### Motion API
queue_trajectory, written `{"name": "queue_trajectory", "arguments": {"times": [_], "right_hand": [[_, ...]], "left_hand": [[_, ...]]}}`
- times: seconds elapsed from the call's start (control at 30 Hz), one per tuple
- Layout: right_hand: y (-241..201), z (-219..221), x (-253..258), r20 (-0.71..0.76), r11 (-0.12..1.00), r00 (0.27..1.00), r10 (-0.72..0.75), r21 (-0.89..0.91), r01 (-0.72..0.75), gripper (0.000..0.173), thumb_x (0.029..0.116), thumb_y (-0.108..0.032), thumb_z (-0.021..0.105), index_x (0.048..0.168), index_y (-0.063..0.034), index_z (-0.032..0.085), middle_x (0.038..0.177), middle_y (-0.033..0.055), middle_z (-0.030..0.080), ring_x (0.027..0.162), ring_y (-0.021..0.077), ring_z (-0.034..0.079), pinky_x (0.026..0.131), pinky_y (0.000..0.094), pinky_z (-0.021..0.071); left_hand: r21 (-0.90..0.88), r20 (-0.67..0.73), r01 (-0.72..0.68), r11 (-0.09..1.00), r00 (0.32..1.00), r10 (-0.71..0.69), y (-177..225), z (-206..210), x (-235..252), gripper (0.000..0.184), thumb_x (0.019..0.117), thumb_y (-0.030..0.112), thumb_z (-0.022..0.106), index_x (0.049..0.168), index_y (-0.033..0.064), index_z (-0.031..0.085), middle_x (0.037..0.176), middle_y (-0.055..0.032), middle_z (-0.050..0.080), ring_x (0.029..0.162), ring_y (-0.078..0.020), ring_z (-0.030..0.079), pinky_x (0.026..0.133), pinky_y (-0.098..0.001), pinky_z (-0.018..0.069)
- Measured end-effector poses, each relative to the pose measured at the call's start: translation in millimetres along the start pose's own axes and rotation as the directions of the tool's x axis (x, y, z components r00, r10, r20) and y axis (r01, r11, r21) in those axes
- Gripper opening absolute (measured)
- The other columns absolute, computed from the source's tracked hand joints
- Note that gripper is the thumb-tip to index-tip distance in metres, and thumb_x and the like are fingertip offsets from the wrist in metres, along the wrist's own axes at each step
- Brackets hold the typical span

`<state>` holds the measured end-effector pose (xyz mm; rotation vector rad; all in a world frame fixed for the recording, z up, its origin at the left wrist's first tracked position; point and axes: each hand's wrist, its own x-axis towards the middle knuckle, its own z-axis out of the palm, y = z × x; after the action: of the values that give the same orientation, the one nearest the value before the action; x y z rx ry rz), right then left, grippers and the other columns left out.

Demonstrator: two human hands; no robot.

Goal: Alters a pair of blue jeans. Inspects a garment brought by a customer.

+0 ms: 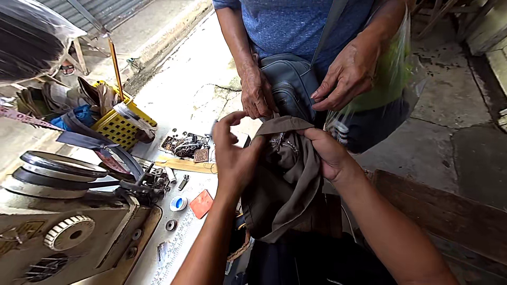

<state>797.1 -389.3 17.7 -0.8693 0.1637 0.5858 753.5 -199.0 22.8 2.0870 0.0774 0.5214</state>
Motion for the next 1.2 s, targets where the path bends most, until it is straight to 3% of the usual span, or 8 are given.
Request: {"name": "queue_trajectory", "arguments": {"times": [0.07,0.13,0.27,0.4,0.63,0.8,0.93,1.2], "right_hand": [[-2.8,1.6,-2.0,-0.013,1.000,1.000,0.012,0.002,-0.012,0.028,0.1083,-0.027,0.044,0.111,-0.0093,0.066,0.092,0.0083,0.072,0.079,0.0146,0.071,0.069,0.0334,0.0618],[-2.7,4.5,-3.1,-0.032,1.000,0.999,0.012,-0.002,-0.012,0.028,0.1080,-0.028,0.046,0.112,-0.0096,0.066,0.092,0.0083,0.072,0.079,0.0150,0.072,0.068,0.0332,0.0617],[-2.2,3.5,-3.4,-0.019,0.999,0.999,-0.041,-0.012,0.041,0.027,0.1079,-0.028,0.046,0.130,-0.0186,0.057,0.103,0.0045,0.072,0.087,0.0141,0.072,0.072,0.0337,0.0615],[-1.4,3.5,-6.5,0.025,0.998,0.998,-0.050,-0.040,0.051,0.028,0.1091,-0.031,0.044,0.119,-0.0135,0.064,0.101,0.0057,0.072,0.088,0.0137,0.071,0.075,0.0336,0.0616],[7.6,-6.0,0.3,0.072,0.956,0.968,-0.240,-0.158,0.248,0.015,0.1010,-0.017,0.061,0.114,-0.0149,0.067,0.099,0.0027,0.071,0.086,0.0103,0.070,0.075,0.0306,0.0606],[13.8,-9.0,7.0,0.082,0.936,0.958,-0.275,-0.206,0.286,0.034,0.0892,0.002,0.072,0.121,-0.0088,0.066,0.106,0.0067,0.072,0.092,0.0139,0.070,0.081,0.0338,0.0612],[13.0,-2.3,9.8,0.008,0.945,0.970,-0.242,-0.227,0.237,0.024,0.0914,-0.001,0.071,0.115,-0.0069,0.067,0.102,0.0075,0.072,0.089,0.0147,0.070,0.080,0.0345,0.0603],[14.5,0.5,4.5,-0.003,0.935,0.964,-0.267,-0.243,0.259,0.022,0.0950,-0.004,0.069,0.116,-0.0071,0.066,0.103,0.0077,0.072,0.089,0.0145,0.070,0.080,0.0336,0.0608]], "left_hand": [[0.028,-0.154,-0.224,0.974,0.962,0.225,6.8,3.4,-21.0,0.022,0.0877,0.016,0.074,0.106,0.0059,0.067,0.095,-0.0014,0.068,0.078,-0.0071,0.064,0.065,-0.0253,0.0547],[0.012,-0.131,-0.238,0.971,0.963,0.237,11.2,14.6,-34.4,0.012,0.0920,0.011,0.071,0.100,0.0030,0.074,0.084,0.0012,0.071,0.067,-0.0007,0.065,0.061,-0.0195,0.0575],[0.026,-0.067,-0.139,0.990,0.988,0.140,14.1,22.4,-30.0,0.018,0.0942,0.018,0.074,0.108,0.0068,0.077,0.093,0.0013,0.074,0.075,0.0008,0.068,0.068,-0.0167,0.0593],[0.174,-0.050,-0.178,0.968,0.981,0.190,12.3,23.3,-25.0,0.015,0.0960,0.014,0.069,0.105,0.0052,0.077,0.100,-0.0050,0.071,0.083,-0.0040,0.068,0.072,-0.0193,0.0579],[-0.044,0.239,0.109,0.993,0.966,-0.095,17.0,16.8,-7.2,0.017,0.1071,0.015,0.053,0.101,0.0071,0.067,0.072,0.0011,0.062,0.058,-0.0043,0.056,0.054,-0.0209,0.0475],[-0.144,0.386,0.280,0.949,0.899,-0.206,10.3,16.8,0.0,0.023,0.1094,0.015,0.048,0.099,0.0055,0.067,0.071,-0.0008,0.060,0.056,-0.0067,0.052,0.052,-0.0211,0.0441],[-0.179,0.328,0.342,0.922,0.905,-0.272,7.7,22.4,1.1,0.024,0.1095,0.017,0.048,0.098,0.0063,0.066,0.072,-0.0010,0.060,0.060,-0.0078,0.054,0.056,-0.0227,0.0449],[-0.188,0.067,0.123,0.975,0.991,-0.112,8.6,40.9,-8.5,0.015,0.1088,0.017,0.050,0.107,0.0088,0.063,0.075,0.0016,0.059,0.058,-0.0040,0.053,0.053,-0.0205,0.0457]]}}
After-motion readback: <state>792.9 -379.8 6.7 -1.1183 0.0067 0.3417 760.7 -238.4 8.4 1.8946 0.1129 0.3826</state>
